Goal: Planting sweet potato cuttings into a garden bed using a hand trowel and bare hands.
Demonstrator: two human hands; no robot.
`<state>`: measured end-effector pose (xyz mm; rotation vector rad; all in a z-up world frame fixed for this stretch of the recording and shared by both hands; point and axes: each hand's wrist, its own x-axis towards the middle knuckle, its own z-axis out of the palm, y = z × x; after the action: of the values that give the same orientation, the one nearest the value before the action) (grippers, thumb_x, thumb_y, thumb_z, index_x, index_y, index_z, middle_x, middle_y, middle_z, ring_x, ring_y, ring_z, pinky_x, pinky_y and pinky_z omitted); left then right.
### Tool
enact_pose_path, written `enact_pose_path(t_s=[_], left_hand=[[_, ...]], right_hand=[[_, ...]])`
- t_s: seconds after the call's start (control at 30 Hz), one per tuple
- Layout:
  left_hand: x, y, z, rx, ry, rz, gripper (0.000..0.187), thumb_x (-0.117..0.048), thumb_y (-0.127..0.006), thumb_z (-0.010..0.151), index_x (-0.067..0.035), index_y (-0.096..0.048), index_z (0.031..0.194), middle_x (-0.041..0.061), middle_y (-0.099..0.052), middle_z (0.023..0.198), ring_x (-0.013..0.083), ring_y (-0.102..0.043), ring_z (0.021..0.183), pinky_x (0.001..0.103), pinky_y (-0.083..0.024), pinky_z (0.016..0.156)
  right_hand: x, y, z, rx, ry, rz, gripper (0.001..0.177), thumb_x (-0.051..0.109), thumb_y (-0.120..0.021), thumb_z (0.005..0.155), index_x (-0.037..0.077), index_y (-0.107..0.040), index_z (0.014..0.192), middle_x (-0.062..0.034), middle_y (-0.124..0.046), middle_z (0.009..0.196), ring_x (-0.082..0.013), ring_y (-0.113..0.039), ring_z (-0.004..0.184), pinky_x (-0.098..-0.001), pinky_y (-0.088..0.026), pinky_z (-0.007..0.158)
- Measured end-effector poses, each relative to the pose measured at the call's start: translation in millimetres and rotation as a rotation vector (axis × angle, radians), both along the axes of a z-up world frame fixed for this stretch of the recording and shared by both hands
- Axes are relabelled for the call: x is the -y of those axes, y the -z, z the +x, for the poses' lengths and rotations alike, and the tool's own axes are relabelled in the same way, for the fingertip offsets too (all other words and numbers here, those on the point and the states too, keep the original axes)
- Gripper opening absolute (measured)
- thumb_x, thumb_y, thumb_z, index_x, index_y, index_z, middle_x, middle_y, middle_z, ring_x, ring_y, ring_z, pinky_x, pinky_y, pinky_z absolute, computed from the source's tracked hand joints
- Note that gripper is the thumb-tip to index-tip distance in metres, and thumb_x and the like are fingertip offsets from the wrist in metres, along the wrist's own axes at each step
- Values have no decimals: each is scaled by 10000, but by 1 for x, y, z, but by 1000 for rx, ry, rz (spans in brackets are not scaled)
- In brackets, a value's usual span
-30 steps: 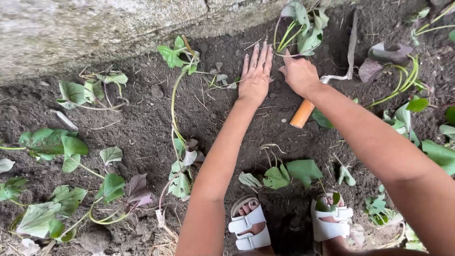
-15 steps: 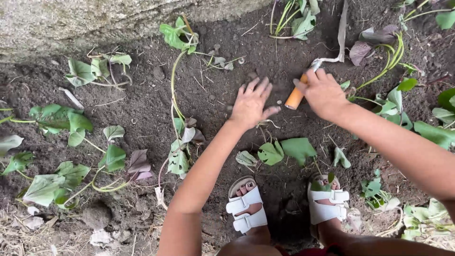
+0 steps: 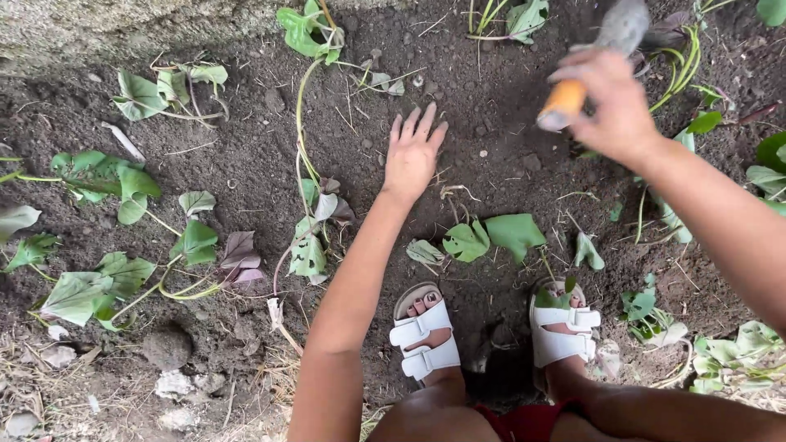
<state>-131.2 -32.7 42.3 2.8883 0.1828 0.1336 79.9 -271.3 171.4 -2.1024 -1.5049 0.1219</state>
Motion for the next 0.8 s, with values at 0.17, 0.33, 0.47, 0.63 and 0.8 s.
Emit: enact_pose_path(t_s=[0.17, 0.33, 0.47, 0.63, 0.8], left_hand=[[-13, -15, -15, 108, -64, -36, 505, 132, -686, 755, -77, -679, 1216, 164, -573, 1419, 337, -625, 1163, 440, -637, 962], [-27, -10, -25, 193, -229, -210, 518, 252, -606, 740, -22, -689, 1171, 141, -596, 1218, 283, -612, 1048, 356, -683, 886], [-27, -20, -28, 127, -404, -412, 172, -88, -653, 945, -62, -601, 1107, 106, -511, 1096, 272, -658, 781, 408, -648, 664], [-22, -35, -36, 25, -550, -502, 393, -480, -540, 1020, -90, -565, 1059, 78, -575, 1017, 212, -597, 588, 465, -571, 659], [-12, -48, -39, -28, -520, -576, 579, -610, -442, 987, -73, -626, 1103, 80, -530, 1086, 259, -691, 806, 477, -610, 704]], right_hand=[[49, -8, 57, -415, 335, 699, 116, -52, -710, 1147, 36, -634, 1150, -164, -664, 1128, -307, -624, 1043, -483, -509, 1010], [74, -4, 70, -567, 513, 827, 181, -52, -713, 1144, 98, -650, 1063, -122, -697, 1069, -240, -642, 945, -413, -545, 890], [84, -29, 54, -353, 493, 634, 322, -136, -637, 1232, 48, -651, 968, -168, -738, 1094, -263, -707, 996, -383, -557, 863], [43, -51, 10, -171, 442, 444, 504, -216, -557, 1318, -1, -649, 871, -218, -777, 1118, -291, -771, 1047, -355, -573, 836], [-28, -43, -60, -946, 67, 558, 156, 109, -654, 1022, 123, -504, 981, -73, -638, 892, -199, -695, 858, -425, -638, 985]])
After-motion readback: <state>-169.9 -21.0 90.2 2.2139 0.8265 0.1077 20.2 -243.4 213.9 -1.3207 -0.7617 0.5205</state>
